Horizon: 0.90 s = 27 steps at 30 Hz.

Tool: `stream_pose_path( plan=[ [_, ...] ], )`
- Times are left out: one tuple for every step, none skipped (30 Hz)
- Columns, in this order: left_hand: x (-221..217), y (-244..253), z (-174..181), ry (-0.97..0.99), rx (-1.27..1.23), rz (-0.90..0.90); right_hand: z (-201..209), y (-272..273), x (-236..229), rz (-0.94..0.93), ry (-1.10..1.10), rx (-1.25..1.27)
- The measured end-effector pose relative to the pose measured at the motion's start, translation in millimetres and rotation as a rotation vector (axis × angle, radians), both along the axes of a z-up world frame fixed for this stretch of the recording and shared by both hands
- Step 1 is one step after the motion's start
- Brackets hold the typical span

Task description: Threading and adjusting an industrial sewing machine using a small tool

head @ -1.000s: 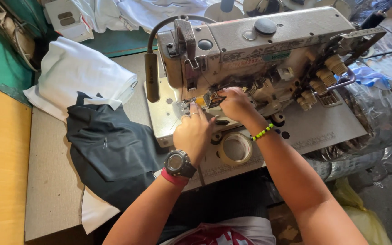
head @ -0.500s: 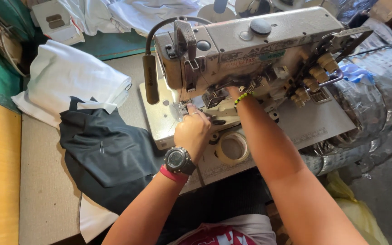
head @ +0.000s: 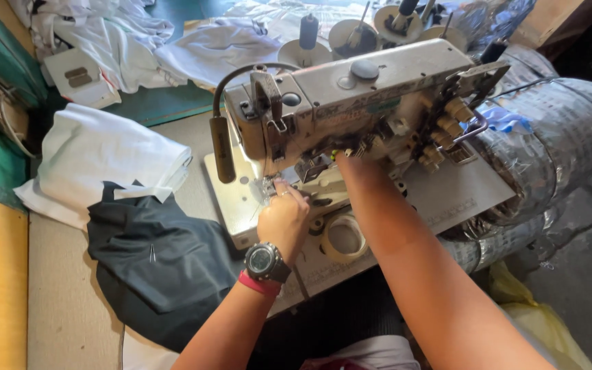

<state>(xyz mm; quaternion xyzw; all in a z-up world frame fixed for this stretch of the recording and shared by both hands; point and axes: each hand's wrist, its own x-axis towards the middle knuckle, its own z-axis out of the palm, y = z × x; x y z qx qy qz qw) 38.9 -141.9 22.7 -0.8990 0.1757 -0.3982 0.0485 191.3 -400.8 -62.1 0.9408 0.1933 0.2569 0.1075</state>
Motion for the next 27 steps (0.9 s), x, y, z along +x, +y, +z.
stream_pose_path(
  plan=[
    [2, -1, 0, -0.008, -0.002, 0.000, 5, 1, 2, 0.008, -0.014, -0.001],
    [1, 0, -2, -0.002, -0.011, -0.006, 6, 4, 2, 0.017, -0.023, 0.002],
    [1, 0, -4, 0.005, -0.021, -0.012, 7, 7, 2, 0.025, -0.031, 0.004],
    [3, 1, -6, 0.004, -0.020, -0.017, 12, 10, -1, 0.029, -0.038, 0.006],
    [6, 1, -8, -0.008, -0.009, -0.012, 15, 13, -4, 0.033, -0.044, 0.007],
    [5, 2, -12, -0.016, 0.001, -0.007, 18, 15, -11, 0.037, -0.046, 0.008],
    [6, 3, -12, -0.011, 0.000, -0.011, 17, 16, -16, 0.041, -0.047, 0.008],
    [6, 2, -12, -0.027, 0.006, -0.004, 16, 15, -24, 0.041, -0.047, 0.007],
    [6, 1, -12, -0.043, 0.011, 0.004, 15, 13, -32, 0.041, -0.047, 0.006],
    [6, 1, -12, -0.048, 0.008, -0.003, 17, 11, -34, 0.043, -0.059, 0.004],
    [6, 1, -12, -0.047, 0.002, -0.006, 18, 10, -37, 0.044, -0.070, 0.002],
    [5, 3, -12, -0.045, -0.003, -0.004, 20, 11, -39, 0.051, -0.080, 0.002],
    [6, 1, -13, -0.050, -0.004, -0.005, 21, 13, -43, 0.059, -0.091, 0.002],
    [6, 2, -15, -0.056, -0.013, -0.019, 21, 17, -47, 0.071, -0.098, 0.003],
    [7, 2, -17, -0.062, -0.022, -0.032, 20, 21, -51, 0.083, -0.105, 0.005],
    [7, 2, -16, -0.061, -0.022, -0.029, 20, 25, -59, 0.094, -0.110, 0.007],
    [7, 2, -16, -0.055, -0.012, -0.010, 20, 29, -67, 0.105, -0.116, 0.008],
    [6, 0, -16, -0.046, -0.002, 0.002, 17, 30, -79, 0.109, -0.118, 0.010],
    [0, 2, -13, -0.041, -0.001, -0.003, 16, 27, -90, 0.113, -0.119, 0.011],
    [-1, 2, -8, -0.027, -0.007, -0.006, 17, 26, -98, 0.116, -0.131, 0.010],
    [-1, 2, -2, -0.013, -0.012, -0.009, 16, 31, -101, 0.120, -0.142, 0.008],
    [0, 5, -2, -0.012, -0.009, -0.021, 32, 21, -150, 0.108, -0.141, 0.011],
    [2, 7, -1, -0.009, 0.041, 0.012, 48, 9, -199, 0.048, -0.106, 0.134],
    [2, 3, -2, -0.003, 0.092, 0.027, 63, -5, -255, -0.031, -0.070, 0.259],
    [-5, 14, 4, 0.000, 0.096, -0.005, 102, -18, -281, -0.063, -0.069, 0.261],
    [-8, 15, 12, 0.081, 0.117, -0.047, 143, -35, -314, -0.088, -0.282, 0.421],
    [-8, 12, 19, 0.160, 0.143, -0.088, 183, -53, -349, -0.108, -0.507, 0.567]
  ],
)
